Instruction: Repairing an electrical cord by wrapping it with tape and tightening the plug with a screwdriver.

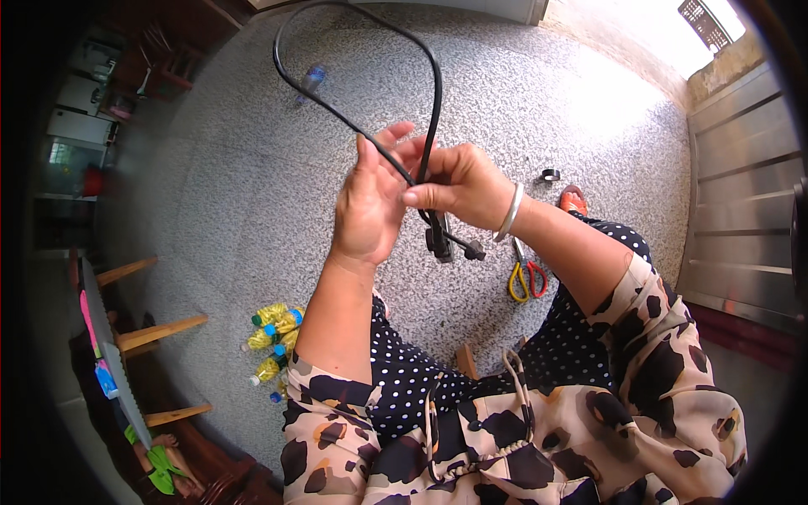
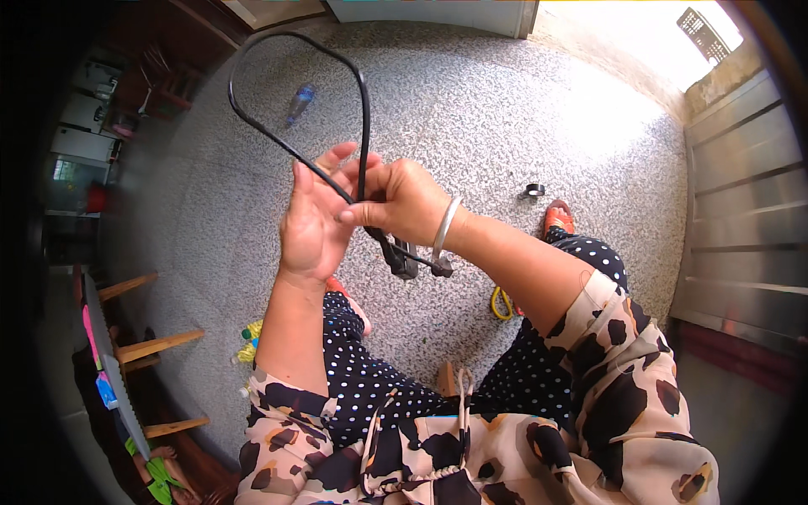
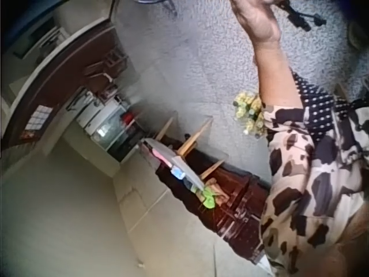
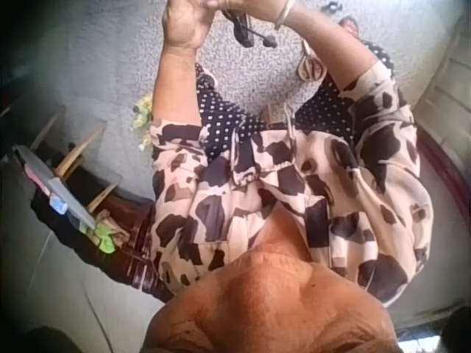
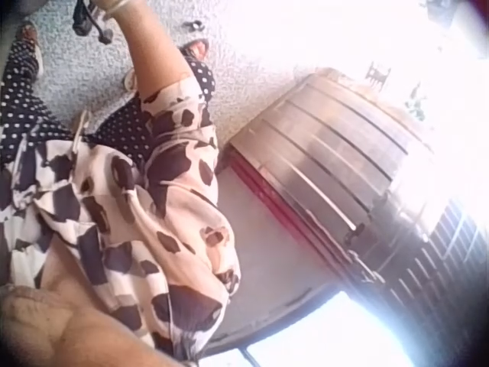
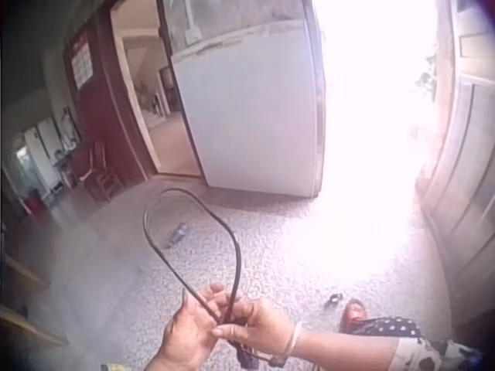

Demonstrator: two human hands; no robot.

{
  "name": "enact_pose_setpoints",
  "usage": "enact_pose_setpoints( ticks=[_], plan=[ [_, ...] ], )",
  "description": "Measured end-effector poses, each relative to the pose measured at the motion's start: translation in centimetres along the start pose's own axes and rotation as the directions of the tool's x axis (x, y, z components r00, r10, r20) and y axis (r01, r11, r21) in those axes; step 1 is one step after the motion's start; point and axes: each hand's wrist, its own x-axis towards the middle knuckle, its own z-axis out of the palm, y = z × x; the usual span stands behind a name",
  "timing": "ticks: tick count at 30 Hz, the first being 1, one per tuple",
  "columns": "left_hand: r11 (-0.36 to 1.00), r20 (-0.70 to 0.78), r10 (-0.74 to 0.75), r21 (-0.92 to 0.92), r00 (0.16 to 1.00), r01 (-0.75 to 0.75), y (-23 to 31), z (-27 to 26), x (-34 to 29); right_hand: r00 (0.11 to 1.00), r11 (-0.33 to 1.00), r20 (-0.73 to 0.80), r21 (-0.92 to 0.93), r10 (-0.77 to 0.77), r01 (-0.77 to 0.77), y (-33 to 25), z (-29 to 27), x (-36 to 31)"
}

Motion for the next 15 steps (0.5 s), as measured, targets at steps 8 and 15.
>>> enact_pose_setpoints(
  ticks=[8, 15],
  plan=[
    [0.815, -0.008, -0.086, 0.575, 0.996, 0.075, -2.7, 0.6, -0.6, 0.970, 1.000, -0.242, -0.014, -0.007, 0.004, -2.5, -2.4, 0.5],
    [0.986, -0.283, -0.144, 0.039, 0.948, 0.161, -0.4, -1.5, -0.2, 0.978, 0.987, -0.207, -0.149, 0.032, -0.064, -1.9, -4.7, 0.7]
  ],
)
